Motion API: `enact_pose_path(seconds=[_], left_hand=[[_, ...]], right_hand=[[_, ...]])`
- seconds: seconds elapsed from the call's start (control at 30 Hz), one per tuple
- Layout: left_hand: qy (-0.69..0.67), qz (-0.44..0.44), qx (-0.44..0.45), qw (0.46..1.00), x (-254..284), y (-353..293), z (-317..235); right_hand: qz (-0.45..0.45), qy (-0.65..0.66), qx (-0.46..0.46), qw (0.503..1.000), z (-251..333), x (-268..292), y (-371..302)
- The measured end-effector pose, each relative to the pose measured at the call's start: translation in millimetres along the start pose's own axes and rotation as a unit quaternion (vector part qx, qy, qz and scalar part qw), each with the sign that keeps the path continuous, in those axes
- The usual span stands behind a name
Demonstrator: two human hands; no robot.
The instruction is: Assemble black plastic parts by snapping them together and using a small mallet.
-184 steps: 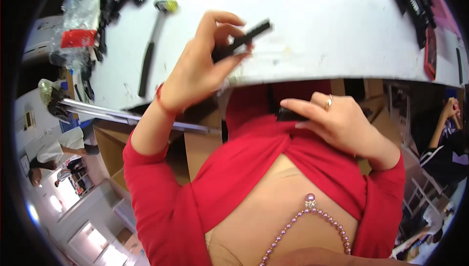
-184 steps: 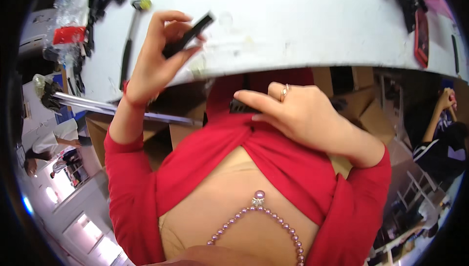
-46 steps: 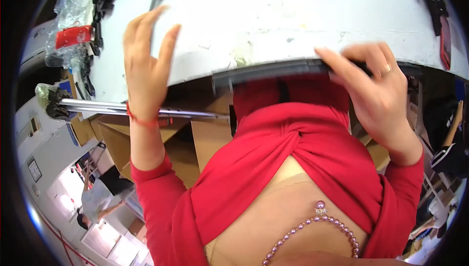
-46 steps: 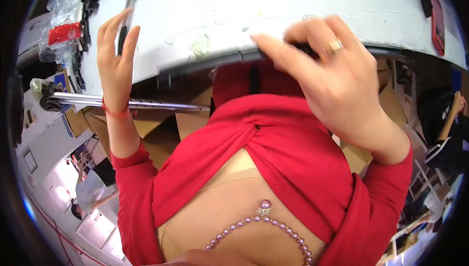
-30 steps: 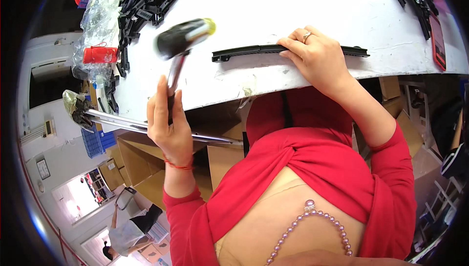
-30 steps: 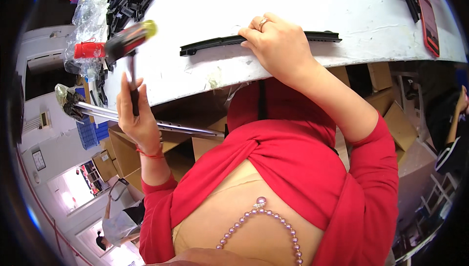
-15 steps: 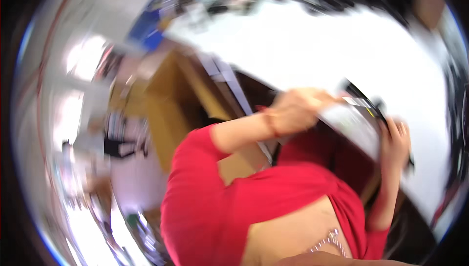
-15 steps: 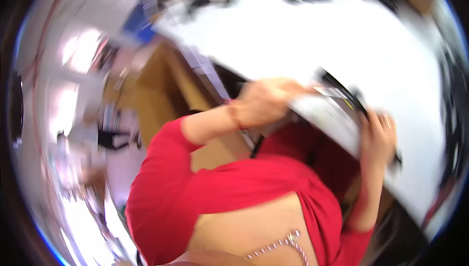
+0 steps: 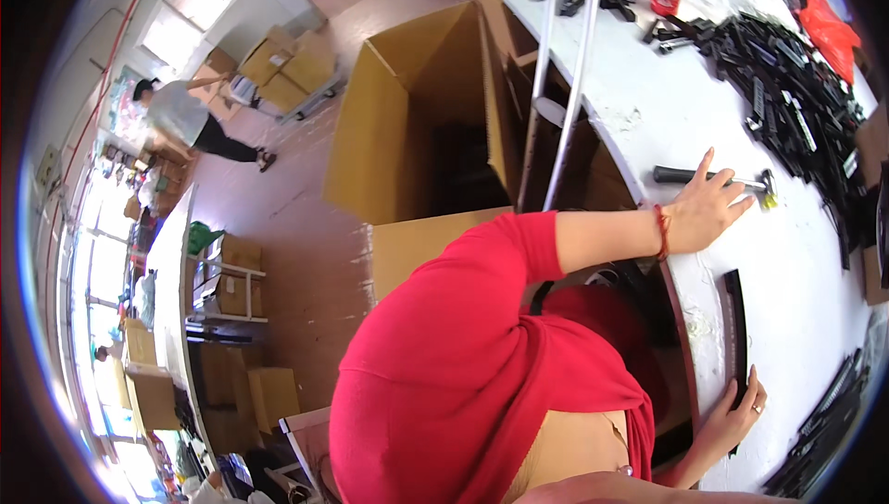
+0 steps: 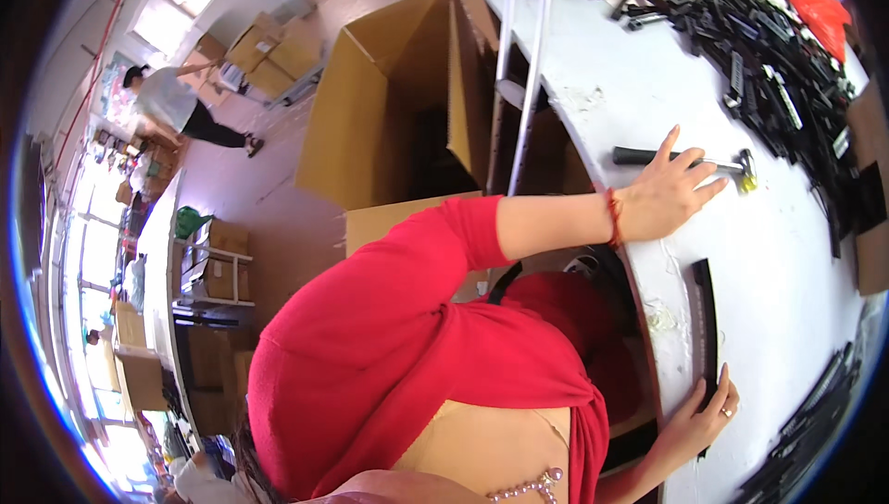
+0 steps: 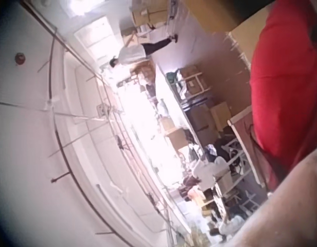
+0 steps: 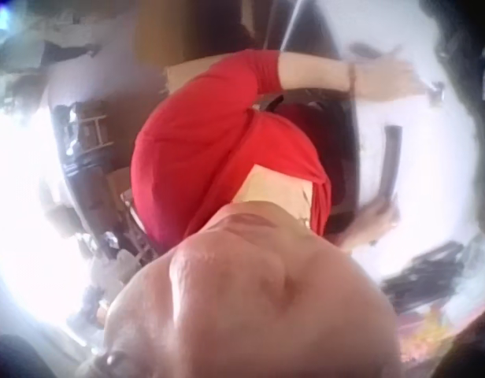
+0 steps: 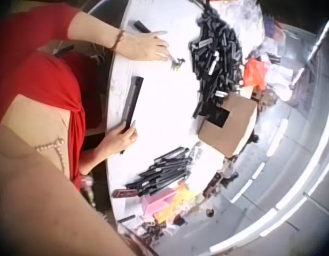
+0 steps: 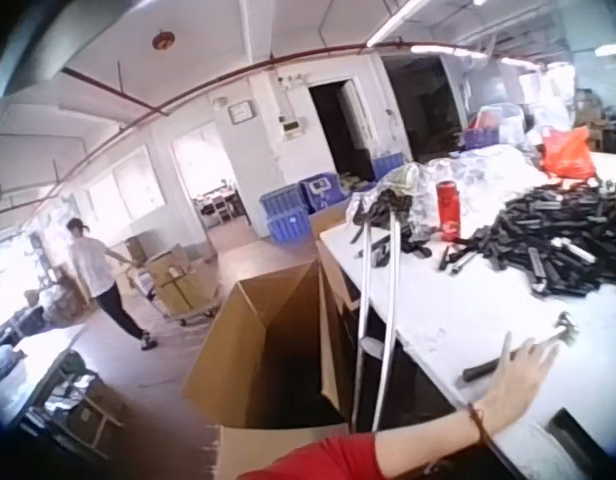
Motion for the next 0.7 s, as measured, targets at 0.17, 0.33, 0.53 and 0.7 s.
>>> enact_pose_path(seconds=[0.17,0.33,0.53,0.7], left_hand=[[-0.203,0.142,-0.051,0.967,-1.3,-10.7,-49.2],[-0.236,0.164,0.003,0.958,7.2,-19.7,-33.5],[-0.224,0.162,-0.009,0.961,10.2,-21.7,-42.1],[-0.224,0.167,-0.010,0.960,15.9,-18.2,-44.5]], right_hand=[[-0.050,0.009,-0.044,0.998,-29.4,21.7,-24.6],[-0.155,0.023,-0.046,0.987,-30.5,29.0,-11.2],[-0.315,-0.201,-0.098,0.922,-91.6,130.5,-3.7],[-0.321,-0.384,-0.210,0.840,-202.7,202.7,24.2]])
Point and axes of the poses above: each hand's wrist, its own y-axis towards the middle knuckle, its own x-axis out of the back of the hand, z = x × y, the point moved 7 cm from there along y, towards the middle knuckle, and after that the axes turned 1 degree about x, right-handed, at the moved point
